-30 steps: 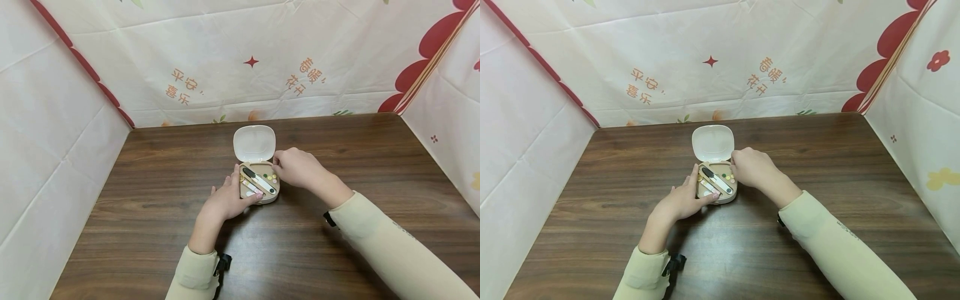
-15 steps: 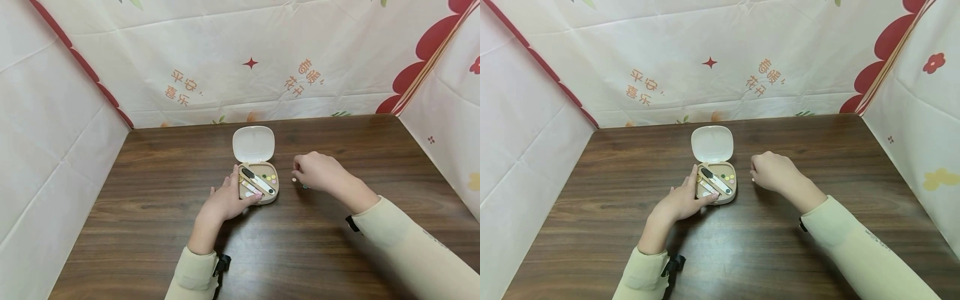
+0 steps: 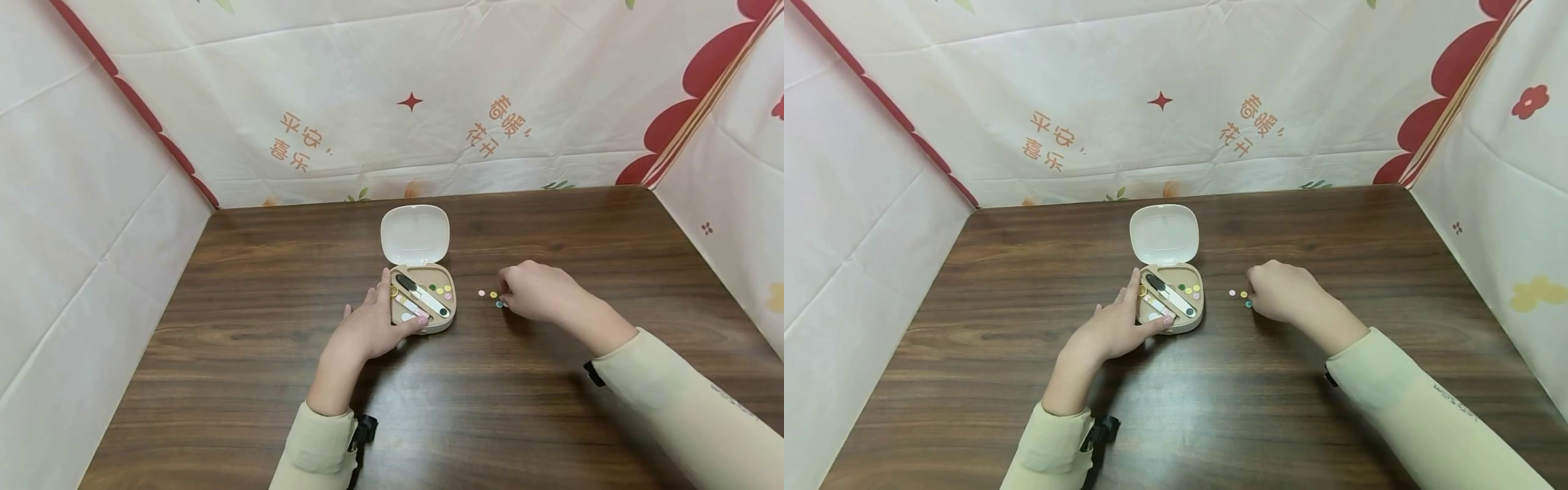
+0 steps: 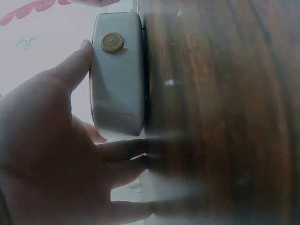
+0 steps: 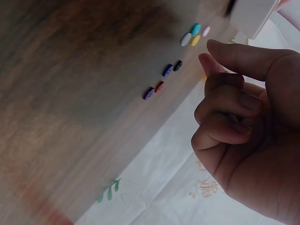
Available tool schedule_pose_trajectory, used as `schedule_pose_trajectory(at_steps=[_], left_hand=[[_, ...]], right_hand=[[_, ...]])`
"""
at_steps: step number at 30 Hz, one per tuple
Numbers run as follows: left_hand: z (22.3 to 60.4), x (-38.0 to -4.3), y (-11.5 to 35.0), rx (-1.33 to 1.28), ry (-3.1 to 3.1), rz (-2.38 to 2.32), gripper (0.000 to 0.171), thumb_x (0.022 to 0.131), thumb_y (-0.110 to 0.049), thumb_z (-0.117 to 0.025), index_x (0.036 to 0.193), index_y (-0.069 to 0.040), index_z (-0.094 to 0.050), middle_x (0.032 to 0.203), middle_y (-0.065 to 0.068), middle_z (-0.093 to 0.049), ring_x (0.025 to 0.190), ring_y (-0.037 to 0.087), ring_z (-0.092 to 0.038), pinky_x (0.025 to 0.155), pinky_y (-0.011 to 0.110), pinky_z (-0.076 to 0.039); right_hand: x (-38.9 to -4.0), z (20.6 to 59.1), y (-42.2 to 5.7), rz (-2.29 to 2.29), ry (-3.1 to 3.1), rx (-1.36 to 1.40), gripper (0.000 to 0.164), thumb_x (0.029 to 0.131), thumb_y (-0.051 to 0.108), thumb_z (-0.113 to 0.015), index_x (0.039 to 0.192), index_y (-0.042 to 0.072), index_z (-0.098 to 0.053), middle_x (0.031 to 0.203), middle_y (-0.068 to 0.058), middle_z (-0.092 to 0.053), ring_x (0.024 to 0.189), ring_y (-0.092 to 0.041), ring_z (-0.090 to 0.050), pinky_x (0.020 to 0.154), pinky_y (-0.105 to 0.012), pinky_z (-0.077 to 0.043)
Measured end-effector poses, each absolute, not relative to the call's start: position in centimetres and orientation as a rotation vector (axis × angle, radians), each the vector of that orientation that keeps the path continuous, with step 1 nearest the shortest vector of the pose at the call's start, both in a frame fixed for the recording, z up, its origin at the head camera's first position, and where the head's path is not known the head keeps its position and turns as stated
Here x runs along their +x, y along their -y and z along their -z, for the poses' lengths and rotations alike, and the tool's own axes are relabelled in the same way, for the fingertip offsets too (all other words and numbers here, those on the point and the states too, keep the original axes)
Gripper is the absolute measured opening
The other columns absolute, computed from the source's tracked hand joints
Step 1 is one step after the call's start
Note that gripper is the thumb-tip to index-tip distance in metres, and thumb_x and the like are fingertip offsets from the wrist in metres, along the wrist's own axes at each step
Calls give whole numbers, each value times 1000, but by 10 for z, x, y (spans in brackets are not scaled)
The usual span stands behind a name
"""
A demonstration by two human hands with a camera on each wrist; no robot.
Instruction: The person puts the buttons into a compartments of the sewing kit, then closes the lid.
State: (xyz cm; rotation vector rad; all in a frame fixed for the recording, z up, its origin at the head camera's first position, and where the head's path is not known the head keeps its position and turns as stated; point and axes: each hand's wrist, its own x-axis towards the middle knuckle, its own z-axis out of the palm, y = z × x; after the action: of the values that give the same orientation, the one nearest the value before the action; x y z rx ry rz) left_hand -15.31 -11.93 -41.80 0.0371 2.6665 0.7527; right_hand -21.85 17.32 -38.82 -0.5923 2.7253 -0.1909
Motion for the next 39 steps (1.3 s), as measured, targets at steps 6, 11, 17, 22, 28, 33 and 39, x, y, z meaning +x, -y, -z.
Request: schedule_pose_trajectory(at_steps=[6,11,17,22,28,33,39], left_hand=[[422,-154,120,31,-2671,-774,120,90,-83,-59,173,-23,5,175,23,-26,164,35,-28,131,70,-15],[418,-153,119,33,-2669,-765,119,91,-82,-58,173,-22,5,175,23,-27,164,34,-28,131,69,-15],[414,-151,118,39,-2667,-750,116,94,-77,-59,173,-20,4,175,23,-26,164,35,-28,131,69,-15],[428,-157,121,46,-2679,-759,123,89,-85,-58,173,-23,6,175,23,-27,164,36,-29,130,71,-15],[452,-165,124,37,-2698,-776,127,84,-93,-54,172,-29,9,175,21,-26,164,33,-28,130,72,-14],[440,-161,121,26,-2680,-761,123,88,-87,-57,173,-26,8,176,21,-25,165,33,-26,131,70,-12],[432,-158,121,33,-2674,-740,122,89,-86,-57,173,-25,8,176,21,-25,165,34,-27,131,70,-14]], right_hand=[[-218,394,-176,174,-2704,-598,6,100,16,-70,96,11,-71,82,-1,-66,69,-16,-55,61,-36,-45],[-217,398,-179,187,-2716,-607,13,100,16,-71,88,14,-67,77,1,-61,67,-15,-50,59,-35,-41],[-216,402,-181,210,-2723,-610,16,100,15,-70,85,14,-65,75,1,-59,65,-14,-48,59,-33,-39],[-217,402,-181,216,-2711,-585,12,101,15,-69,89,12,-70,79,0,-64,67,-15,-50,59,-32,-41],[-217,402,-180,222,-2704,-540,10,100,15,-71,91,11,-72,84,-2,-69,69,-16,-53,60,-32,-44],[-218,402,-178,219,-2708,-517,17,99,12,-69,83,13,-69,81,-2,-66,69,-17,-51,59,-33,-41],[-220,401,-175,192,-2698,-499,30,98,7,-63,70,17,-58,71,-1,-51,65,-16,-42,59,-34,-33]])
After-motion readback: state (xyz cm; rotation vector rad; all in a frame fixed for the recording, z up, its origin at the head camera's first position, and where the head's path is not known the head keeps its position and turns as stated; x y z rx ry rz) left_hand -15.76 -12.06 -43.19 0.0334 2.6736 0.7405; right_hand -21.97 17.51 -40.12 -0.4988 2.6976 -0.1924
